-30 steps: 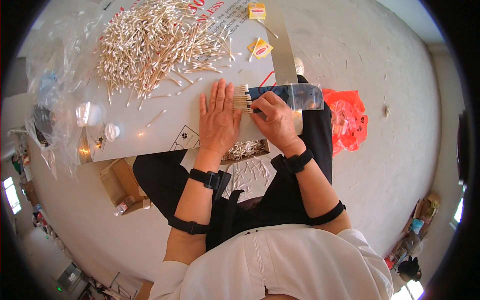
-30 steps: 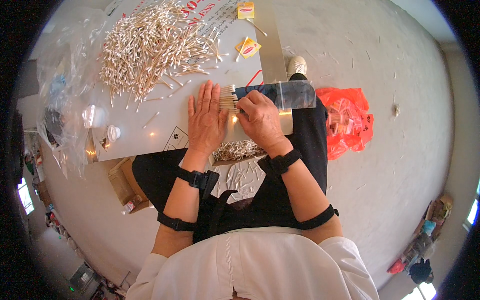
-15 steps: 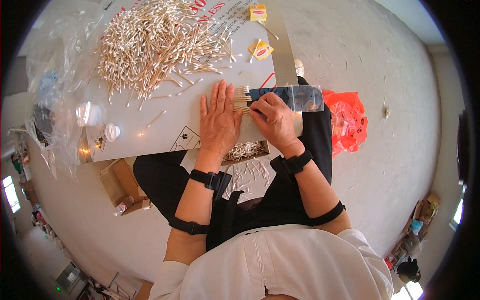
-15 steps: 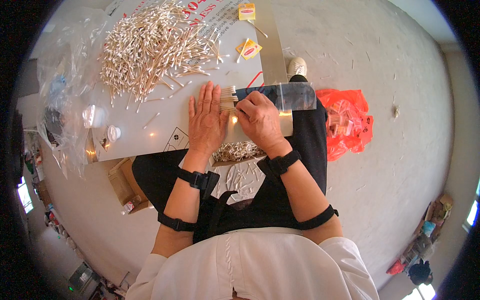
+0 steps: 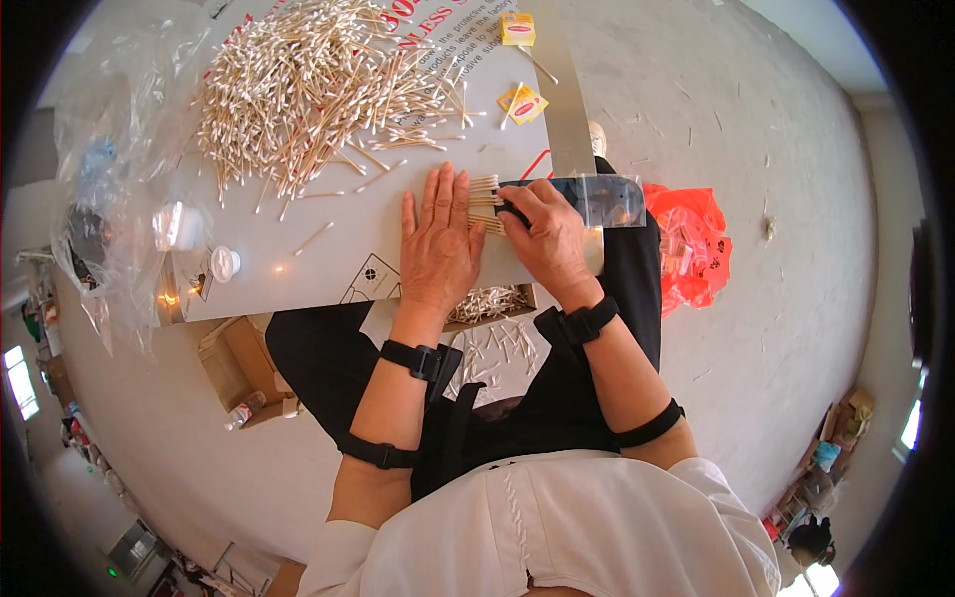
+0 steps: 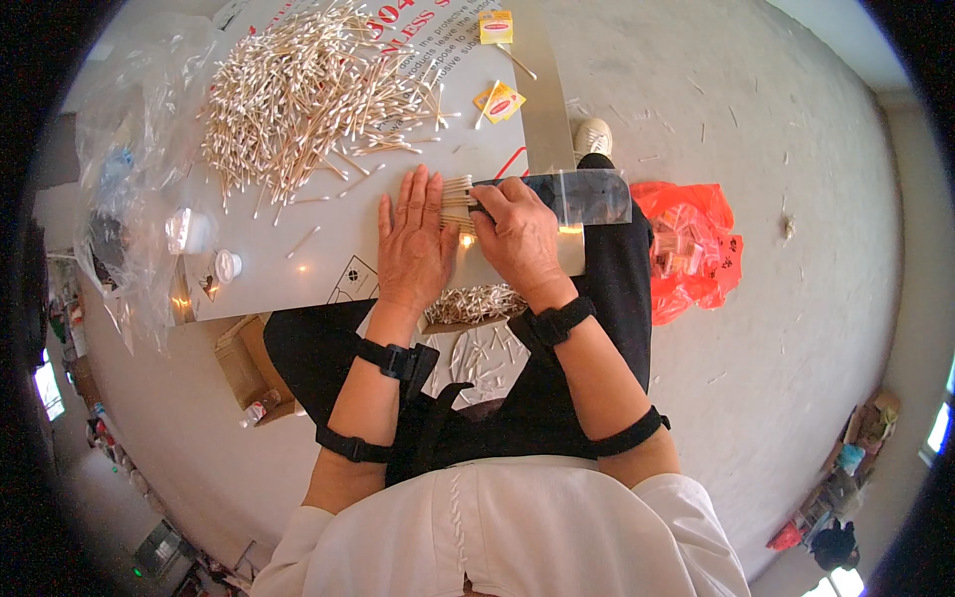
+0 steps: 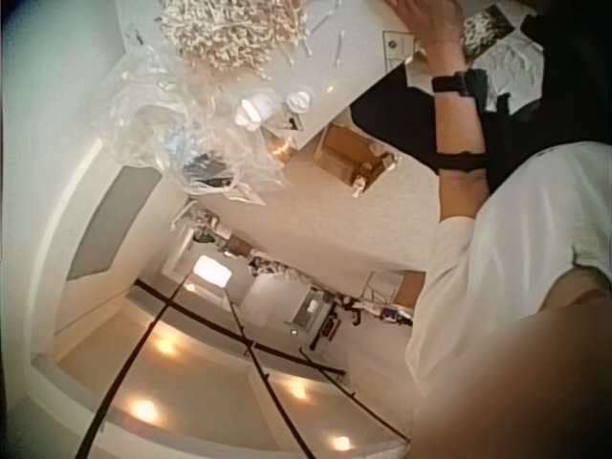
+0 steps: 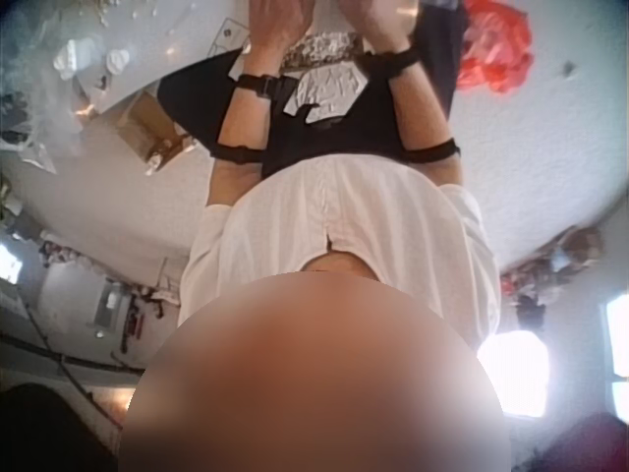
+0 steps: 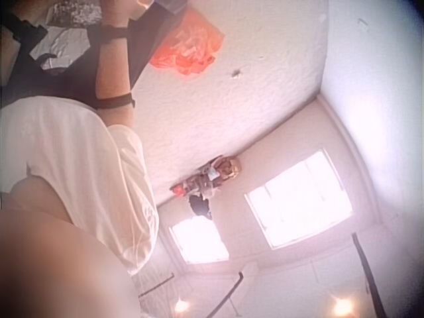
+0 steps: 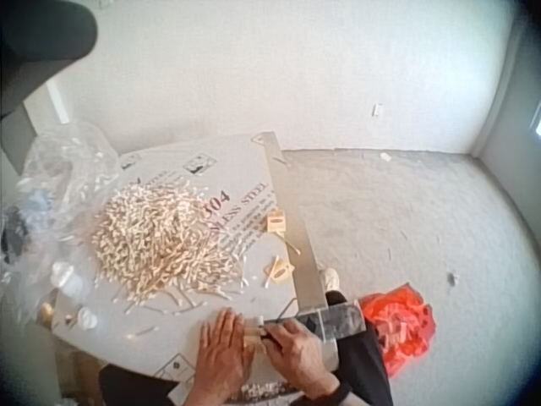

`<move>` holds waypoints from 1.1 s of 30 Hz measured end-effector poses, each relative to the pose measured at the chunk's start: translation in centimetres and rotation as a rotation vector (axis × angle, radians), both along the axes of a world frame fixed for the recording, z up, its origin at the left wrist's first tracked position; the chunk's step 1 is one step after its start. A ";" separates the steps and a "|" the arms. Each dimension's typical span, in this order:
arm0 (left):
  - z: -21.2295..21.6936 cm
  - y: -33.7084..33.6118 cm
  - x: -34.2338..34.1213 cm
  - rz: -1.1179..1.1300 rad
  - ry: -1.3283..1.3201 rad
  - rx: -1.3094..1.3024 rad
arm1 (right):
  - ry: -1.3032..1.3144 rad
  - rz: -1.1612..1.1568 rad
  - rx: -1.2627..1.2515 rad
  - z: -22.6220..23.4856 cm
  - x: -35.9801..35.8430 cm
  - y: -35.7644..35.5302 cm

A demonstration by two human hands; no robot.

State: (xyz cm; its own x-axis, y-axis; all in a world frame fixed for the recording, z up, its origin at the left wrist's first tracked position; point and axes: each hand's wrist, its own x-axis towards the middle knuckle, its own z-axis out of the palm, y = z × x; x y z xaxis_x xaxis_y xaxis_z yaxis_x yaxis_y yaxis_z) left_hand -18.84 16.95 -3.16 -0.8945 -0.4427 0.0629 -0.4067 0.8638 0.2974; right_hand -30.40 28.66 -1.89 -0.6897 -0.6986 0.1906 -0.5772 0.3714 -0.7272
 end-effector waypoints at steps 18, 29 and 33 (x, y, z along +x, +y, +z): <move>0.1 0.1 0.0 0.004 0.012 -0.003 | 0.016 -0.030 -0.034 0.1 0.0 -0.5; 0.0 -0.1 0.1 0.005 0.017 0.001 | -0.013 -0.028 -0.005 -0.1 -0.5 -1.1; 0.1 0.0 0.1 -0.002 0.013 -0.001 | 0.012 -0.036 -0.027 -0.2 -2.2 -3.3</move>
State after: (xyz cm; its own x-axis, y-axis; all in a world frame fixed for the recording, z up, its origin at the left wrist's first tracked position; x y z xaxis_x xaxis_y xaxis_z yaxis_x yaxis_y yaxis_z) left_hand -18.76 16.96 -3.07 -0.8943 -0.4413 0.0746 -0.4015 0.8646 0.3020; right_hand -32.56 25.40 -2.09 -0.7122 -0.6676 0.2169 -0.5721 0.3730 -0.7305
